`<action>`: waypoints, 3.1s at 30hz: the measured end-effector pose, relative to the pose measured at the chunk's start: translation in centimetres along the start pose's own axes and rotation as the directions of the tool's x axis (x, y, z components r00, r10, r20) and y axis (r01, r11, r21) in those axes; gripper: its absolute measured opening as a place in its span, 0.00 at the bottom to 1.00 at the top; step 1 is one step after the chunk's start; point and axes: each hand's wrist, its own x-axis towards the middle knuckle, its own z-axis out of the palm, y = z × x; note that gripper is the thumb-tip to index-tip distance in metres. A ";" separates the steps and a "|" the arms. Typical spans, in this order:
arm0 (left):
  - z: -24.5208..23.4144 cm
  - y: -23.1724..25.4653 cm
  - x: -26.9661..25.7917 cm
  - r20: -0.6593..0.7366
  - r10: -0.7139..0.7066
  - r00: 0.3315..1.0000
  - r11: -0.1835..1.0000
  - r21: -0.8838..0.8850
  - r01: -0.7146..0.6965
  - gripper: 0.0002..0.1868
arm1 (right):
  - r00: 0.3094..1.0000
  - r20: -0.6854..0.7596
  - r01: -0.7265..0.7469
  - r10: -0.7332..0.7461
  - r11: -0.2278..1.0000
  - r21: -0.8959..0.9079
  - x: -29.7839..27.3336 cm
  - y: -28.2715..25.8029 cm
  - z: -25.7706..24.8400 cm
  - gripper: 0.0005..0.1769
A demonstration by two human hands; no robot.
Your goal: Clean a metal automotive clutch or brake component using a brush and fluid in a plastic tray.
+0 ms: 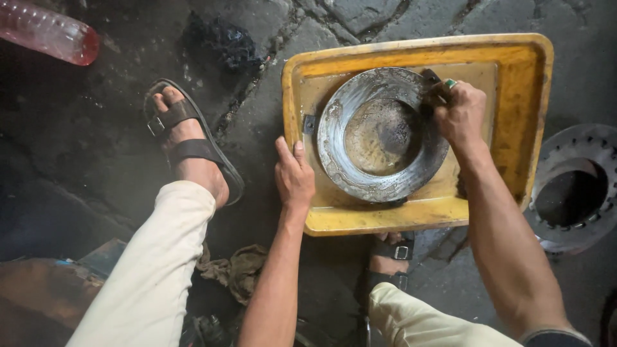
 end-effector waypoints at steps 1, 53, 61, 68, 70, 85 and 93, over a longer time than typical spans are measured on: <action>0.1 0.0 0.0 0.013 -0.010 1.000 1.000 -0.012 0.011 0.23 | 0.998 -0.020 0.062 -0.062 0.998 0.015 0.6 -1.5 -1.0 0.05; 0.7 -1.3 0.0 -0.063 0.096 0.993 0.994 0.054 -0.093 0.21 | 0.962 -0.187 0.168 -0.198 0.972 -0.165 -3.1 -3.3 0.0 0.10; 0.3 -0.3 0.0 -0.029 0.026 0.999 0.999 0.024 -0.026 0.23 | 0.978 -0.207 -0.041 0.012 0.990 -0.136 -3.2 -1.9 2.1 0.01; 1.6 -2.0 -0.1 -0.057 0.059 0.997 0.992 0.112 -0.053 0.22 | 0.910 -0.408 -0.061 0.073 0.997 0.042 -1.0 -6.6 4.4 0.09; 2.0 -3.5 -0.2 -0.105 0.162 0.981 0.980 0.133 -0.148 0.22 | 0.927 -0.371 -0.013 0.058 0.992 0.125 -1.0 -6.9 3.9 0.09; 1.8 -2.8 0.2 -0.150 0.237 0.960 0.959 0.192 -0.207 0.23 | 0.844 -0.486 -0.150 0.225 0.971 0.188 -1.8 -6.2 5.0 0.07; 1.5 -2.8 0.4 -0.107 0.281 0.954 0.952 0.157 -0.263 0.23 | 0.878 -0.471 -0.052 0.078 0.996 0.069 0.8 -10.2 7.8 0.06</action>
